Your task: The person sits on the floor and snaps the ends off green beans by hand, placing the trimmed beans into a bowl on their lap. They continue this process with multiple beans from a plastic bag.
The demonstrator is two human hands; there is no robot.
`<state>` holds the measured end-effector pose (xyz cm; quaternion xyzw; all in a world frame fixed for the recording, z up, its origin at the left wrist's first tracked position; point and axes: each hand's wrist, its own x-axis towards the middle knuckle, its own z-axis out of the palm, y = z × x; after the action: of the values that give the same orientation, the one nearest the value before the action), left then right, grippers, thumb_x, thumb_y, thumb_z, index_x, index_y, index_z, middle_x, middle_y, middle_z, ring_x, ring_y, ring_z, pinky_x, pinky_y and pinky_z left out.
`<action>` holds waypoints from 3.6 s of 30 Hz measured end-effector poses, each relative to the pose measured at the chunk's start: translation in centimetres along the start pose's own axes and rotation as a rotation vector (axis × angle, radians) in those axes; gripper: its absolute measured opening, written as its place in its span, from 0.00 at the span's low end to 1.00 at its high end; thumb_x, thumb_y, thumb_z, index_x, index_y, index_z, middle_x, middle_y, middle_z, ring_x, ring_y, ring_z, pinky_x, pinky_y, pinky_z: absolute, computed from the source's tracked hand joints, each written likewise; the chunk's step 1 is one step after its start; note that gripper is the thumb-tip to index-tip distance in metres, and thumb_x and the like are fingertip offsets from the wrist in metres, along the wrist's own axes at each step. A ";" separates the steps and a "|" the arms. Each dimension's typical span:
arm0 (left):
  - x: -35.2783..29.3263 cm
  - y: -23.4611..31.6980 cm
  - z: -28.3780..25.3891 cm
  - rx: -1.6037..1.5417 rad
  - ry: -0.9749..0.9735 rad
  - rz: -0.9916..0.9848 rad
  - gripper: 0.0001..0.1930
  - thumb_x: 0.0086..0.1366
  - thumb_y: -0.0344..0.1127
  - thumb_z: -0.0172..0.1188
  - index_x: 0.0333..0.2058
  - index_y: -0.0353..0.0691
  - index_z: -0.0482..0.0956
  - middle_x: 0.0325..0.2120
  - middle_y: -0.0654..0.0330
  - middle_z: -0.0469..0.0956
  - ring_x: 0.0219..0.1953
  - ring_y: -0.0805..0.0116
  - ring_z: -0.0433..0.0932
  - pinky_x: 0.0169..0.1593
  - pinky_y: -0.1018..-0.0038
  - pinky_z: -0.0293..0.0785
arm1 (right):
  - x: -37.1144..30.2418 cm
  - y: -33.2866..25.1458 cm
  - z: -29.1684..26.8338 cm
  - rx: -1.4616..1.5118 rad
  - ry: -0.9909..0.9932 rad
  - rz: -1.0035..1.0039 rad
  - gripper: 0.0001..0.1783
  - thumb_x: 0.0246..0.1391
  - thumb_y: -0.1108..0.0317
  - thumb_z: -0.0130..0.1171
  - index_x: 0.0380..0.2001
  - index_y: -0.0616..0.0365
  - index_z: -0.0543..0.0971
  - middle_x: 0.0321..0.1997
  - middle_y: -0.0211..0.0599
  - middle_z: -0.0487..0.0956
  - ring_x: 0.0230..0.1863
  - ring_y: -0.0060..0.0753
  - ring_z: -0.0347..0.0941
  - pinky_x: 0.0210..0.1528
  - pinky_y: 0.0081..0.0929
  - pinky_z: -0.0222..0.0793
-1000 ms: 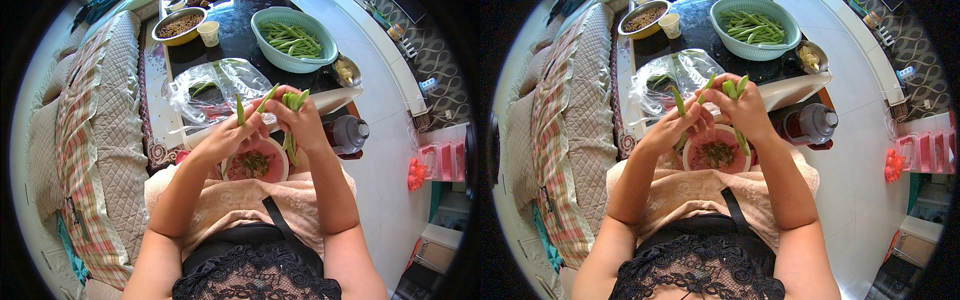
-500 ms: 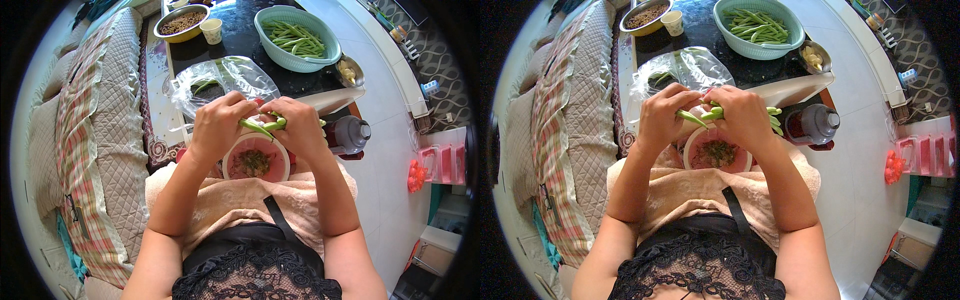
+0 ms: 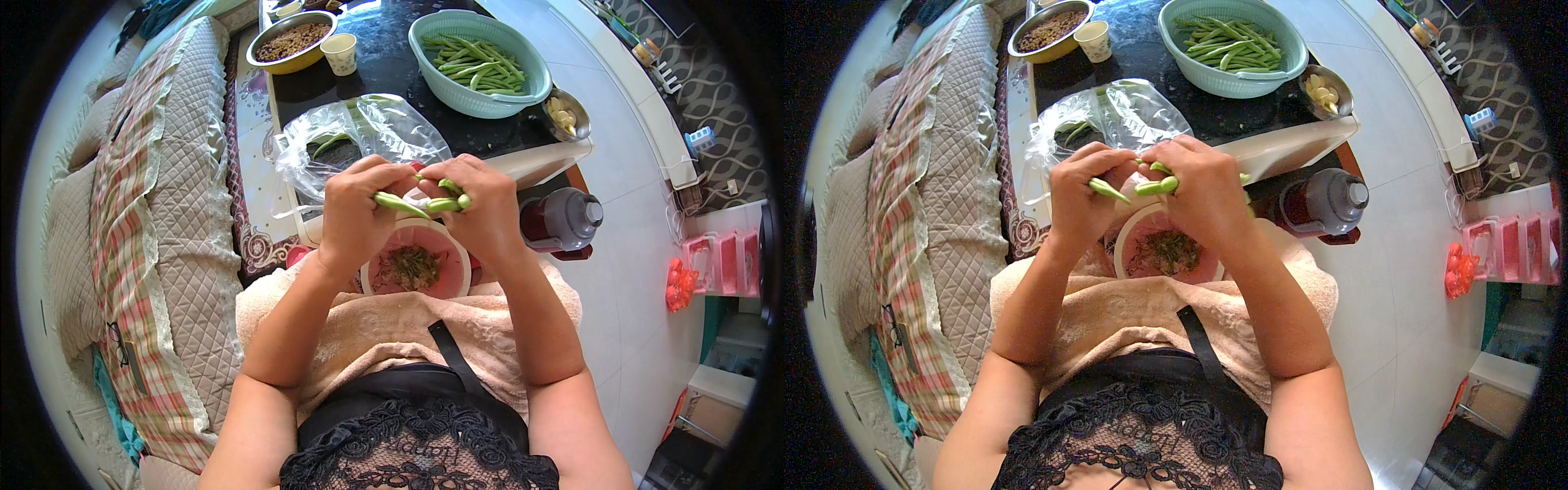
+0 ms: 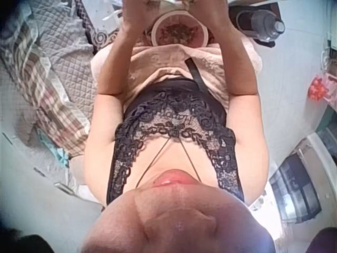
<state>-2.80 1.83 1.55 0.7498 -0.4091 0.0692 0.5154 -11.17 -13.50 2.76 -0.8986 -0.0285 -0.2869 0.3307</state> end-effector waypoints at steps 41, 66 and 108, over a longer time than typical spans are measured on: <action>0.1 -0.1 0.4 -0.004 -0.064 -0.053 0.06 0.58 0.26 0.62 0.35 0.34 0.81 0.26 0.58 0.79 0.24 0.76 0.75 0.28 0.78 0.69 | 0.3 0.8 -1.1 -0.159 -0.090 -0.012 0.10 0.44 0.74 0.63 0.34 0.56 0.81 0.34 0.37 0.79 0.35 0.44 0.78 0.36 0.36 0.74; -0.6 -0.9 1.1 -0.895 -0.470 -0.688 0.42 0.52 0.20 0.65 0.65 0.39 0.55 0.48 0.59 0.67 0.41 0.75 0.74 0.43 0.80 0.73 | 0.6 0.4 -1.1 0.787 -0.022 0.497 0.09 0.51 0.68 0.67 0.35 0.59 0.82 0.26 0.24 0.78 0.27 0.13 0.70 0.29 0.14 0.66; -0.7 -2.4 0.0 -1.213 -0.197 -0.796 0.05 0.66 0.32 0.58 0.36 0.37 0.78 0.32 0.65 0.77 0.33 0.78 0.73 0.43 0.81 0.71 | 1.1 3.1 -2.9 0.777 0.539 0.588 0.08 0.54 0.64 0.66 0.31 0.57 0.82 0.30 0.35 0.83 0.16 0.11 0.62 0.18 0.11 0.57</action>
<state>-1.57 2.53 -0.57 0.4272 -0.1166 -0.4296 0.7870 -10.94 -17.87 3.38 -0.5757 0.2052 -0.3705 0.6994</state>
